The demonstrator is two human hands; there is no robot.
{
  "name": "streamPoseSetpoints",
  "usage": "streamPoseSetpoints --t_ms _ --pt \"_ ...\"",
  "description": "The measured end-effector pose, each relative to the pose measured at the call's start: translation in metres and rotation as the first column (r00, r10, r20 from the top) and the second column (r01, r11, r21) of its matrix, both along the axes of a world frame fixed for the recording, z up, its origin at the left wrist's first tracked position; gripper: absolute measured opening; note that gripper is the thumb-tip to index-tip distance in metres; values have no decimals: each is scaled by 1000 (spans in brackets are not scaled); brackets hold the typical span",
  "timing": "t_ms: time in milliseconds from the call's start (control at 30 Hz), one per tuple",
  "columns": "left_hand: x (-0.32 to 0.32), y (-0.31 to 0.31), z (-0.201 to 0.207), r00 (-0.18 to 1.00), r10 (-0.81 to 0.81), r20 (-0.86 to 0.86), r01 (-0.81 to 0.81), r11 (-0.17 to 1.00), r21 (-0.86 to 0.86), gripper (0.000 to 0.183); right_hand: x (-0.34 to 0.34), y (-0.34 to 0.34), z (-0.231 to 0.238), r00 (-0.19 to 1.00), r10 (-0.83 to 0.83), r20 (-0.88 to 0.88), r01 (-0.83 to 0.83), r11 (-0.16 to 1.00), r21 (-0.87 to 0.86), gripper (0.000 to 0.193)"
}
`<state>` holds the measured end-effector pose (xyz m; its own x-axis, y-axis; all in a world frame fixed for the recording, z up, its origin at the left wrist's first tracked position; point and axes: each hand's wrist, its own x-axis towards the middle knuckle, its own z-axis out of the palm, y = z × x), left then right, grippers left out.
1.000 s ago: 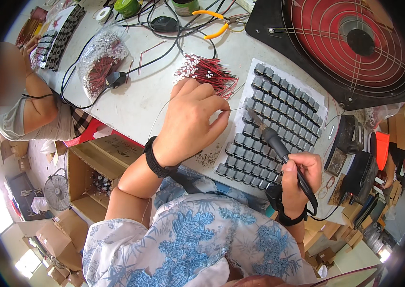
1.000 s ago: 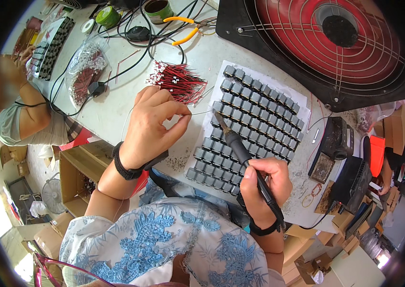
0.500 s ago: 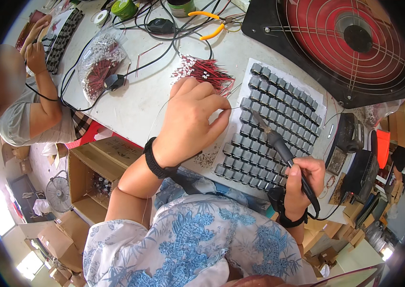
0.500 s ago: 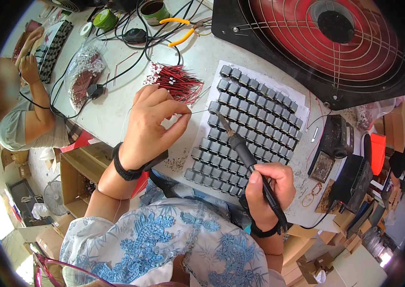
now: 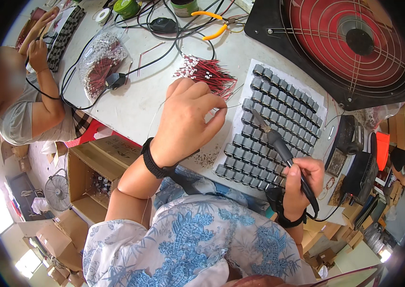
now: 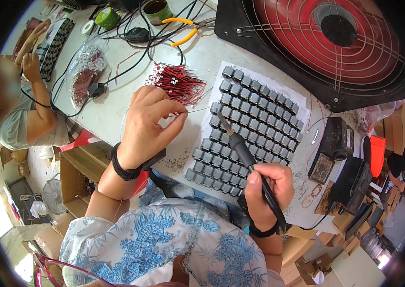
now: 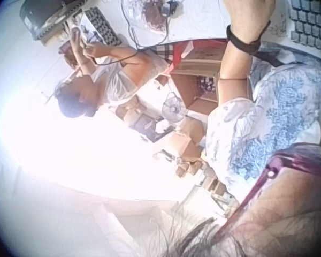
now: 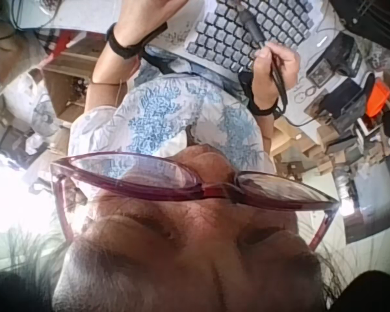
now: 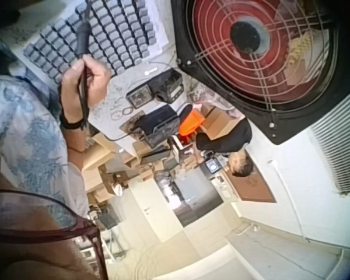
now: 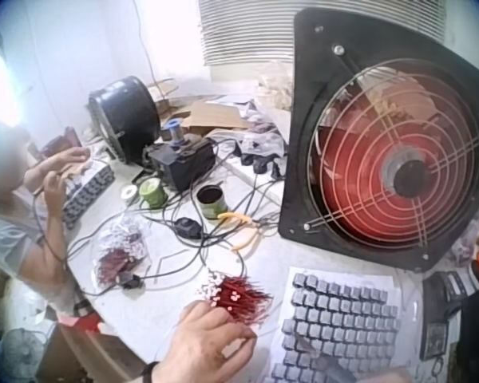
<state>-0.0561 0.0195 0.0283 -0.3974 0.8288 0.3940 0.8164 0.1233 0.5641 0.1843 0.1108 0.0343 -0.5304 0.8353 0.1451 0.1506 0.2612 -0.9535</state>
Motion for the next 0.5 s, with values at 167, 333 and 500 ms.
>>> streamPoseSetpoints --t_ms 167,333,500 --pt "3 5 0 999 -43 4 43 999 20 7 7 2 -1 1000 -10 10 11 999 -40 20" --pt "6 9 -1 997 -80 -20 80 997 -24 8 8 2 -3 1000 -20 12 21 1000 -11 19" --pt "7 10 -2 996 -84 -18 84 996 -13 8 5 2 -2 1000 -20 18 20 1000 -3 18"
